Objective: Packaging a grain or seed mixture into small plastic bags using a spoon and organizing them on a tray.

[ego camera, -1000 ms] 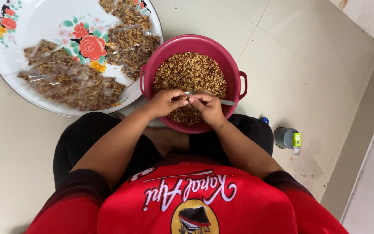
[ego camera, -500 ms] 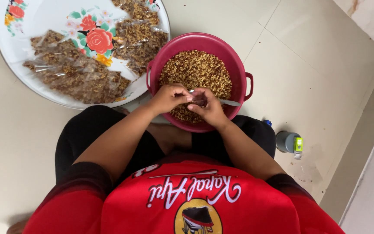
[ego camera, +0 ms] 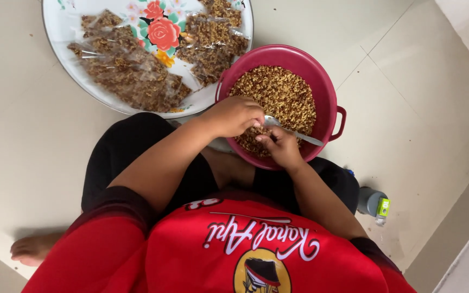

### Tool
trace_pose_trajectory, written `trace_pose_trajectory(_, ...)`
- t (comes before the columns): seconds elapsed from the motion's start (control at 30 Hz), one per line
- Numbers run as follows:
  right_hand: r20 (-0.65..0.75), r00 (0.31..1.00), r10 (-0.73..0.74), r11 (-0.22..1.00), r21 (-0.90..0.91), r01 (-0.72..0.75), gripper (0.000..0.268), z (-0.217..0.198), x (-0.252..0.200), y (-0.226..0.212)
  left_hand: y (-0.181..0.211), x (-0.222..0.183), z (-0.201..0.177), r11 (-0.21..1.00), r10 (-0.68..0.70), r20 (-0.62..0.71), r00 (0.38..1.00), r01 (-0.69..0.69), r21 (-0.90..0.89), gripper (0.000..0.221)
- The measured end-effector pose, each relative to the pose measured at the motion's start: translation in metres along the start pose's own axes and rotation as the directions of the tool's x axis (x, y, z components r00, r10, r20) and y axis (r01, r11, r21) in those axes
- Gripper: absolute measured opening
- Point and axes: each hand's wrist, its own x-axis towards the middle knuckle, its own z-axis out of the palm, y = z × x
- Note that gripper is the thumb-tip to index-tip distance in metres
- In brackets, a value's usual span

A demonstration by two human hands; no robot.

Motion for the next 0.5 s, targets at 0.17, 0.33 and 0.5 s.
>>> trace_pose_trajectory(0.17,-0.057,0.998,-0.01,0.998,-0.055,0.007,0.028,0.002,-0.005,0.028,-0.002,-0.005,-0.007,0.988,0.117,-0.051,0.992,-0.111,0.103,0.007)
trace_pose_trajectory(0.33,-0.128,0.989,-0.072,0.997,-0.031,0.069,0.018,-0.001,-0.01,0.031,-0.004,-0.015,-0.043,0.994,0.08,-0.202,0.976,-0.063,0.092,0.006)
trace_pose_trajectory(0.5,-0.129,0.991,0.036,0.998,0.051,-0.03,0.013,-0.011,-0.008,0.015,-0.04,-0.059,-0.111,0.939,-0.338,-0.376,0.863,0.334,-0.077,0.033)
